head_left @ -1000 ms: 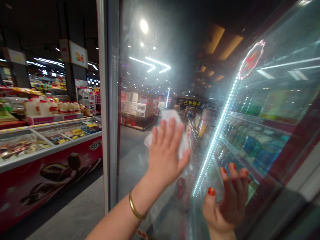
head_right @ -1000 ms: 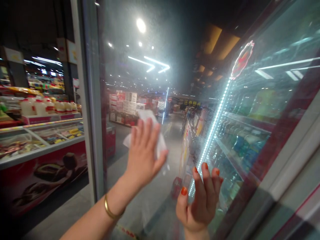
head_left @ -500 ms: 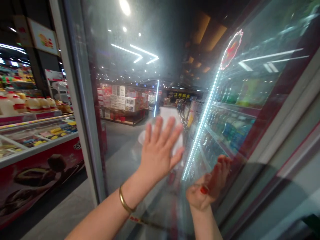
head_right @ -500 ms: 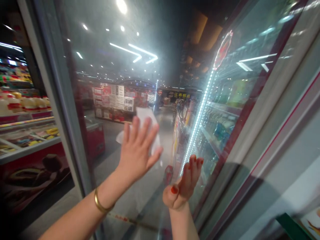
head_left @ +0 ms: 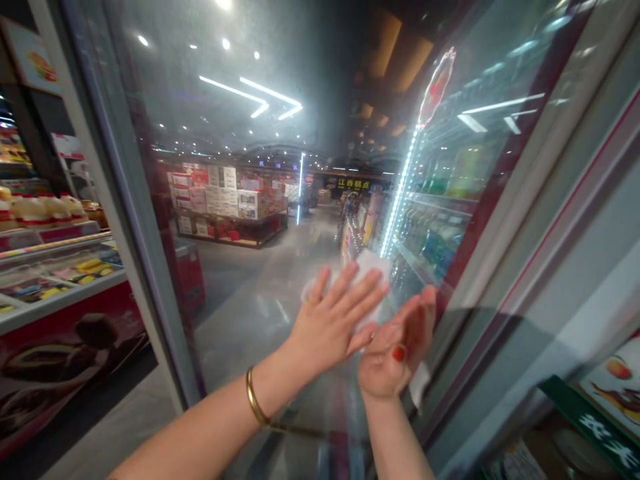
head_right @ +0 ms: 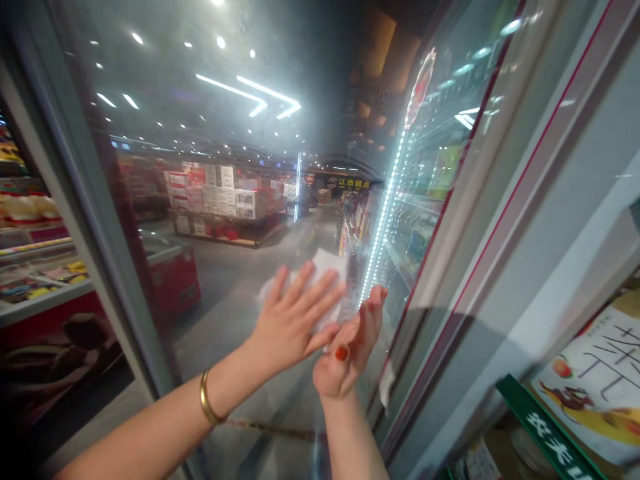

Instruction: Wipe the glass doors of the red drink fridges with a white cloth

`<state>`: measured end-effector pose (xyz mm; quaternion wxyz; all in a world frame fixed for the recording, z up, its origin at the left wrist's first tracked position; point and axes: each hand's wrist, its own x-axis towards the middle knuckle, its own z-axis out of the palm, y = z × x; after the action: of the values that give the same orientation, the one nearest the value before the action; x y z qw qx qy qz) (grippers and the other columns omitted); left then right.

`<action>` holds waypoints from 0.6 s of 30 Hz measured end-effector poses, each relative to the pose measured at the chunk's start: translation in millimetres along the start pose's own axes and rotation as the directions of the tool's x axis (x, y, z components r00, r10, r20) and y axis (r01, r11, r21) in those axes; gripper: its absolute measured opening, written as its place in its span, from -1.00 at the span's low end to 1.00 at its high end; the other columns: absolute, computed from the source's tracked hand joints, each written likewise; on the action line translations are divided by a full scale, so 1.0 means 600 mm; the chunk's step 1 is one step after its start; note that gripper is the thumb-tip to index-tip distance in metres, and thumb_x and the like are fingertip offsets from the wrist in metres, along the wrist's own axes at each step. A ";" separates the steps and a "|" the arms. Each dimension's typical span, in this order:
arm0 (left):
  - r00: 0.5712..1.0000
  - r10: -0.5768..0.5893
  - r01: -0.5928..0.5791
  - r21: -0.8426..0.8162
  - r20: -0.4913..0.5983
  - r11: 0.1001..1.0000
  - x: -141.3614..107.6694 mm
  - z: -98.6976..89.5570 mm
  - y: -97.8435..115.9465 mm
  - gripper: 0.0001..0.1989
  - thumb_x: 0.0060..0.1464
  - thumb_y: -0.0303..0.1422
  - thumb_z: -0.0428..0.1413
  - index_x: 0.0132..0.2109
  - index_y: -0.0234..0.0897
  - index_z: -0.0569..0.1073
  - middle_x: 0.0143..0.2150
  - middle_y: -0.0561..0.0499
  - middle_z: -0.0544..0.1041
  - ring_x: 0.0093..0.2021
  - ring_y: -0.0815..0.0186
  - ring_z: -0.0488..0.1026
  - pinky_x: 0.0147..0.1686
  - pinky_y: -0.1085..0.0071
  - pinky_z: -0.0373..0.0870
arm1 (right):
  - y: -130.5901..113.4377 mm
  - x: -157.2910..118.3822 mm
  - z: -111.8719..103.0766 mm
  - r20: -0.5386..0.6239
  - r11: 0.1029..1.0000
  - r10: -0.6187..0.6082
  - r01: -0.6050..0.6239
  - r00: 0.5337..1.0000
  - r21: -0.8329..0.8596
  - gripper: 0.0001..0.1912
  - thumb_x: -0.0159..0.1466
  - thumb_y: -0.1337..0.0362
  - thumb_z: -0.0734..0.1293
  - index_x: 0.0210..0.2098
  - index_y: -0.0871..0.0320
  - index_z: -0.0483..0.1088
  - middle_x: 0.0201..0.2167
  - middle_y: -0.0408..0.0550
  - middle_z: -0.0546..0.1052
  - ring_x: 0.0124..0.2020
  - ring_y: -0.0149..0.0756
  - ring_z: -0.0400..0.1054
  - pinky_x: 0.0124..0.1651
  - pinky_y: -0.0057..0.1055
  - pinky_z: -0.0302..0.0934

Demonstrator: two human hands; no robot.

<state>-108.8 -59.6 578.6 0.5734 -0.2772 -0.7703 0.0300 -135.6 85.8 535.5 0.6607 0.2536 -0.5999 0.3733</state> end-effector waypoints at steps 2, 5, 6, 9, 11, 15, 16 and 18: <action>0.994 0.106 -0.106 -0.018 0.019 0.994 -0.059 0.004 0.012 -0.46 0.47 -0.10 0.06 0.50 0.08 0.39 0.61 0.29 0.27 0.73 0.35 -0.35 0.69 0.16 -0.42 | -0.002 0.010 -0.019 -0.118 0.994 0.066 -0.056 0.991 0.090 -0.33 0.58 0.20 -0.01 0.64 0.11 0.02 0.69 0.22 -0.01 0.70 0.09 -0.11 0.61 0.33 0.07; 0.999 -0.042 0.042 0.022 -0.007 0.999 -0.104 -0.016 -0.035 -0.39 0.46 -0.09 0.10 0.56 0.08 0.29 0.61 0.19 0.29 0.73 0.35 -0.30 0.68 0.18 -0.40 | 0.003 0.023 -0.042 -0.227 0.976 0.075 -0.025 0.971 0.218 -0.44 0.59 0.16 0.09 0.51 0.02 0.30 0.60 0.17 0.24 0.63 0.07 0.11 0.57 0.25 0.17; 0.991 -0.127 0.129 0.039 -0.033 0.991 -0.091 -0.026 -0.056 -0.30 0.45 -0.07 0.12 0.61 0.04 0.19 0.65 0.13 0.21 0.73 0.30 -0.31 0.68 0.13 -0.42 | 0.007 0.026 -0.046 -0.243 0.970 0.071 -0.010 0.967 0.243 -0.45 0.60 0.14 0.09 0.49 0.00 0.33 0.57 0.16 0.27 0.62 0.07 0.13 0.57 0.26 0.16; 0.944 -0.314 0.319 0.033 -0.102 0.947 0.009 -0.041 -0.079 -0.13 0.42 -0.03 0.16 0.68 -0.07 0.00 0.73 -0.01 -0.08 0.73 0.06 -0.42 0.67 -0.08 -0.52 | 0.021 0.024 -0.043 -0.264 0.959 0.098 -0.021 0.960 0.283 -0.41 0.60 0.09 0.03 0.50 0.01 0.32 0.55 0.19 0.30 0.62 0.10 0.12 0.58 0.36 0.09; 0.959 -0.269 0.271 0.004 -0.088 0.963 0.068 -0.035 -0.044 -0.17 0.45 -0.07 0.12 0.68 -0.09 -0.01 0.73 0.01 -0.06 0.73 0.05 -0.43 0.66 -0.10 -0.56 | 0.029 0.019 -0.039 -0.275 0.965 0.102 -0.028 0.956 0.261 -0.37 0.60 0.07 -0.02 0.53 0.05 0.29 0.56 0.20 0.29 0.64 0.12 0.08 0.59 0.39 0.04; 0.987 0.138 -0.132 -0.076 0.078 0.988 0.031 -0.011 0.048 -0.39 0.50 -0.20 0.03 0.59 -0.02 0.24 0.65 0.24 0.21 0.73 0.30 -0.28 0.69 0.16 -0.52 | 0.035 0.012 -0.048 -0.217 0.965 0.103 -0.044 0.971 0.258 -0.28 0.58 0.10 -0.13 0.61 0.18 0.10 0.62 0.16 0.17 0.68 0.08 -0.05 0.65 0.27 -0.05; 0.976 0.188 -0.180 -0.085 0.109 0.980 0.000 -0.011 0.054 -0.43 0.49 -0.25 0.04 0.55 0.02 0.31 0.61 0.29 0.27 0.72 0.34 -0.22 0.69 0.21 -0.49 | 0.036 0.011 -0.052 -0.190 0.957 0.112 -0.054 0.975 0.286 -0.26 0.57 0.11 -0.18 0.63 0.17 0.05 0.64 0.14 0.13 0.70 0.04 -0.10 0.67 0.24 -0.11; 0.978 0.178 -0.172 -0.062 0.113 0.983 -0.050 -0.021 0.036 -0.47 0.46 -0.27 0.08 0.50 0.05 0.39 0.55 0.29 0.38 0.71 0.33 -0.13 0.68 0.24 -0.44 | 0.037 0.009 -0.059 -0.106 0.954 0.117 -0.082 0.987 0.288 -0.22 0.55 0.08 -0.29 0.67 0.11 -0.10 0.69 0.06 -0.01 0.72 -0.05 -0.23 0.70 0.25 -0.27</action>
<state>-83.2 -58.7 548.8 0.5147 -0.3563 -0.7761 0.0767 -131.8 127.8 533.2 0.6335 0.2917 -0.5107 0.5027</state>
